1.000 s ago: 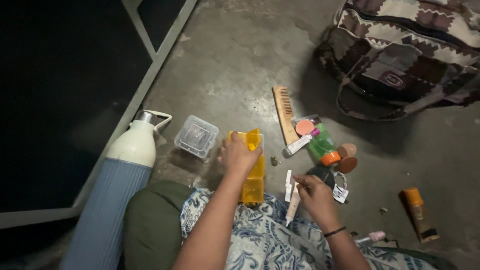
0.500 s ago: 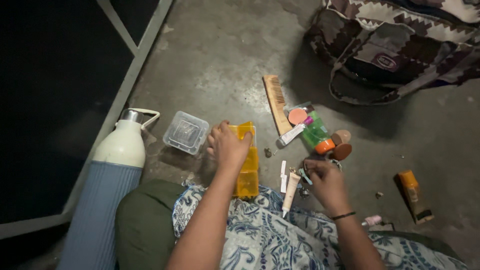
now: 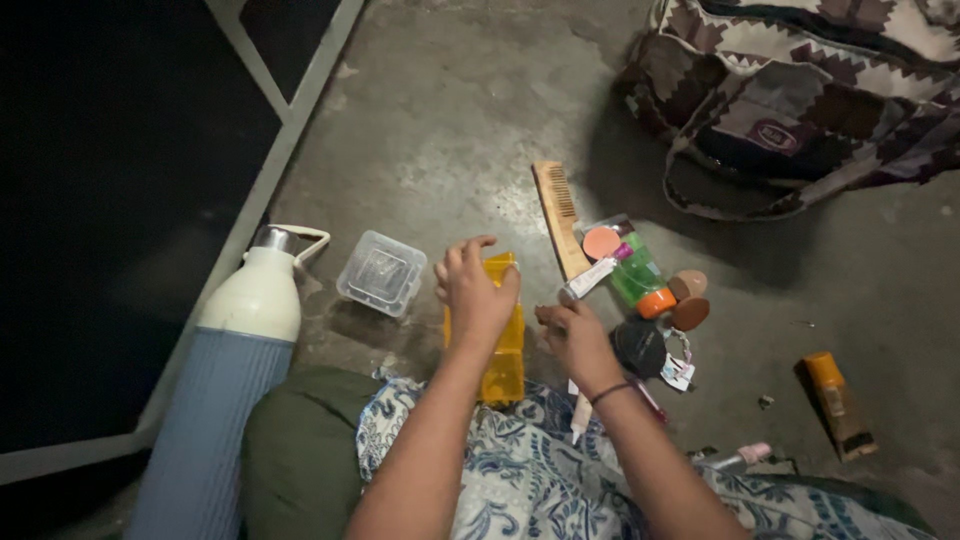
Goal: The person sits on the floor and organizes various personal items, including jewelry, makeup, and toiletries. They sort through bangles and necklaces, placing them into a patterned bag and a yellow plastic organizer box. The person also handles a comb, a water bottle, and small cosmetic containers.
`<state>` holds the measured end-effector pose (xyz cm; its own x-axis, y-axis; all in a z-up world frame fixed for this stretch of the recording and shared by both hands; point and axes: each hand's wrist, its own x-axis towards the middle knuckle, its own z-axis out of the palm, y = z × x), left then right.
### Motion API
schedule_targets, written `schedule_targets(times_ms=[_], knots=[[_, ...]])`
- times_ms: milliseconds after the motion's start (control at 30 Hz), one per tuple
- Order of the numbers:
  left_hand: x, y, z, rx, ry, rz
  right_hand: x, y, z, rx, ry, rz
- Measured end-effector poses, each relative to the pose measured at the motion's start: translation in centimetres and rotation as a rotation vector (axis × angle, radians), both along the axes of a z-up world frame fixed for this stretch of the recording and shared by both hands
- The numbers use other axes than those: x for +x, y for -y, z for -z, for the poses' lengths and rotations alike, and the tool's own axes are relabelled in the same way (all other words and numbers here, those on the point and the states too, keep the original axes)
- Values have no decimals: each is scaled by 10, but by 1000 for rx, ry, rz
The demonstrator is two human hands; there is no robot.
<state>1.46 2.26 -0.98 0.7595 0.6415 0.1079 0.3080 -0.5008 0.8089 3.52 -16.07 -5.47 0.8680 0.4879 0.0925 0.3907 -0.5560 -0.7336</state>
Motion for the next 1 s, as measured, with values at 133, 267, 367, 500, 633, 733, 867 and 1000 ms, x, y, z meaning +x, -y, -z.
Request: schedule_targets(times_ms=[133,267,367,500,633,733,867,1000], knots=[[0,1,1,29,98,29,18,-8,24,-167,50,-45],[-1,-1,-2,1,148,27,23,11,15,201,-344,157],[0,0,-2,-12,107,22,15,30,-17,789,-851,235],[0,1,2,-20,168,30,-5,46,-72,1123,-1036,123],[-2,-2,6,-31,156,41,-14,51,-94,1142,-1007,127],[-1,-2,9,-41,171,41,-5,75,-85,1012,-889,269],[-1,-1,12,-38,177,54,28,153,-40,933,-768,565],[0,-1,13,-47,191,68,61,247,9,1115,-674,858]])
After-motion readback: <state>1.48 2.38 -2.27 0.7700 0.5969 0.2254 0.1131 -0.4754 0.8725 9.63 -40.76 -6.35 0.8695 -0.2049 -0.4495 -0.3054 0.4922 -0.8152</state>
